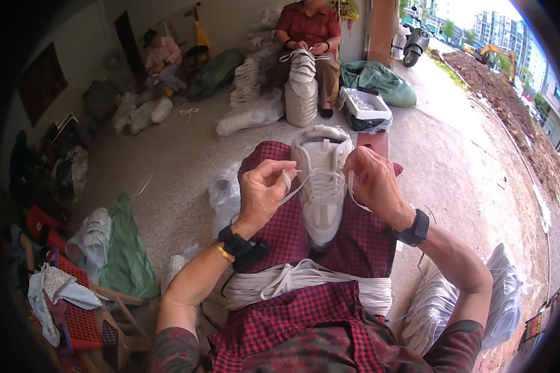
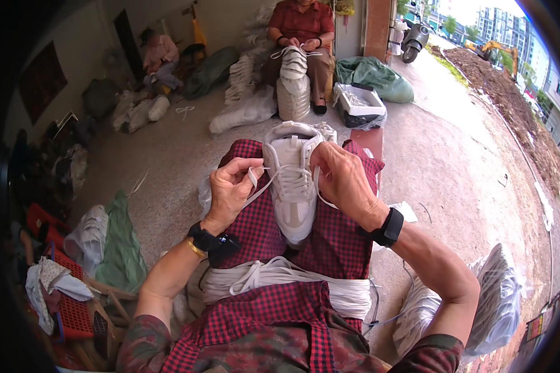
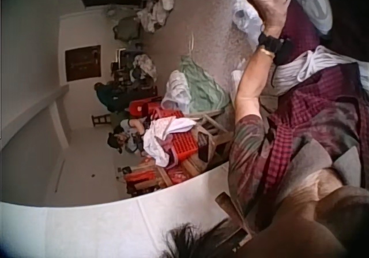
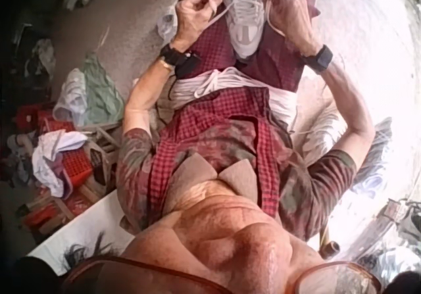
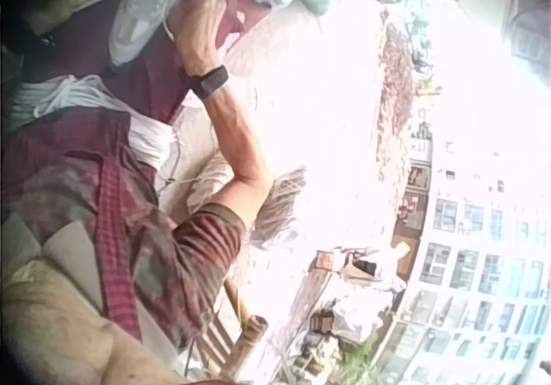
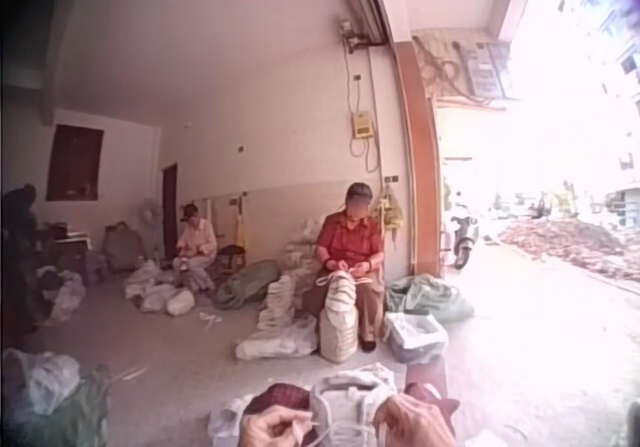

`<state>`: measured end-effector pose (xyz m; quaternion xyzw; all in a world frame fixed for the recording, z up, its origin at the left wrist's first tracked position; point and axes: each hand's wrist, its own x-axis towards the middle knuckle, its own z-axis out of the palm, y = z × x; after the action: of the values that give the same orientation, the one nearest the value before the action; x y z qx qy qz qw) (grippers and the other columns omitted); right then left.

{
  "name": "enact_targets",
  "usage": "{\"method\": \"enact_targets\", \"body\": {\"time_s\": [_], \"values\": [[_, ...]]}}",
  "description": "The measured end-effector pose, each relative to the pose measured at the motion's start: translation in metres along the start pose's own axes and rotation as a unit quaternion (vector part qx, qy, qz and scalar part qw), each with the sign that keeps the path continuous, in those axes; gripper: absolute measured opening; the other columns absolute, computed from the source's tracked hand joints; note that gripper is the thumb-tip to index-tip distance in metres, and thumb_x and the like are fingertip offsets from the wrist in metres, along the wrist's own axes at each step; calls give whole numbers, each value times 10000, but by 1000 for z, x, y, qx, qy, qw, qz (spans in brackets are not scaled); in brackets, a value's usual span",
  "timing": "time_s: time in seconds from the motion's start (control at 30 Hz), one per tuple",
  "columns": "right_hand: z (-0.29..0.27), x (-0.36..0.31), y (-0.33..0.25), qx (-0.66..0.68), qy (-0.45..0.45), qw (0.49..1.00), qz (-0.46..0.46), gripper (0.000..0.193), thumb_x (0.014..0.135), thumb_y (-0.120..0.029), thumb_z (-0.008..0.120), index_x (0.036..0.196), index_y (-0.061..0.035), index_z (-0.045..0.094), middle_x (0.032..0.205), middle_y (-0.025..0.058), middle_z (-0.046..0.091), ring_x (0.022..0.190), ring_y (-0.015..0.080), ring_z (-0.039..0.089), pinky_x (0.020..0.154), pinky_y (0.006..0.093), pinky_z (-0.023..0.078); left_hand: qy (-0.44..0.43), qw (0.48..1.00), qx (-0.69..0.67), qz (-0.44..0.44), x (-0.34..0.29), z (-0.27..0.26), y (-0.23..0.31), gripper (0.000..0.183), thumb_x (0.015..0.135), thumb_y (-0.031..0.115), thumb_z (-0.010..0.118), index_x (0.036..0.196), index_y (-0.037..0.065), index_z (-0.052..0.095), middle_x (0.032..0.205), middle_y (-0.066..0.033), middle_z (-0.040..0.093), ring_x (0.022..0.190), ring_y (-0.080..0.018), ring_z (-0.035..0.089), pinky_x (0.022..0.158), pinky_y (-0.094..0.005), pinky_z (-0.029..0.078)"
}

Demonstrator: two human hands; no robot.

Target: Lacing a white sneaker while holding it between the legs.

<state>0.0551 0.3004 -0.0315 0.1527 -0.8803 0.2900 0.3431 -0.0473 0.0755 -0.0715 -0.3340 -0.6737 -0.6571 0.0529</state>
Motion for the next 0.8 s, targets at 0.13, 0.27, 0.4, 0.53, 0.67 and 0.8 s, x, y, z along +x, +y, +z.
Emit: {"method": "enact_targets", "body": {"time_s": [0.13, 0.27, 0.4, 0.53, 0.67, 0.8], "values": [[4, 6, -5, -1, -22, 1000, 21, 232, 693, 113, 563, 883, -18, 546, 811, 132, 553, 741, 294, 603, 643, 375, 473, 23, 999, -27, -1, -1, 2, -5, 129, 925, 72, 706, 1041, 24, 738, 818, 9, 709, 728, -22, 618, 653, -208, 500], [14, 8, -3, 59, -22, 994, 89, 158, 797, 59, 616, 929, -7, 559, 786, 69, 596, 674, 175, 616, 575, 320, 481, 47, 998, -35, -10, 1, 10, -2, 133, 923, 102, 721, 1032, 28, 736, 755, 34, 685, 640, -9, 557, 581, -209, 460], [11, 7, 7, 350, -14, 896, 272, 177, 866, -28, 691, 967, 3, 549, 806, 16, 624, 667, 73, 604, 537, 247, 489, 27, 1000, -5, -9, -1, 9, 5, 105, 918, 69, 702, 1003, 12, 727, 787, -4, 711, 682, -36, 624, 620, -222, 510], [8, 4, 5, 229, -3, 948, 222, 194, 857, -29, 699, 959, -2, 536, 809, 24, 626, 659, 77, 600, 557, 245, 485, 27, 1000, -6, 8, -2, 13, 6, 124, 932, 112, 708, 1010, 17, 727, 781, 31, 679, 713, -19, 603, 621, -200, 494], [5, 9, 24, 133, -2, 979, 154, 206, 843, -21, 700, 982, -5, 549, 809, 34, 625, 643, 91, 588, 558, 263, 477, 35, 999, 23, 26, 5, 24, 7, 82, 911, 49, 687, 977, 13, 720, 793, -2, 700, 711, -46, 632, 621, -222, 517], [11, 25, 5, 113, -40, 981, 150, 271, 812, 30, 648, 1073, -10, 583, 724, 39, 610, 624, 102, 575, 542, 286, 460, 56, 981, 128, 131, 10, 18, -3, 106, 836, -33, 665, 919, 14, 712, 776, -54, 696, 664, -103, 655, 598, -241, 520]]}}
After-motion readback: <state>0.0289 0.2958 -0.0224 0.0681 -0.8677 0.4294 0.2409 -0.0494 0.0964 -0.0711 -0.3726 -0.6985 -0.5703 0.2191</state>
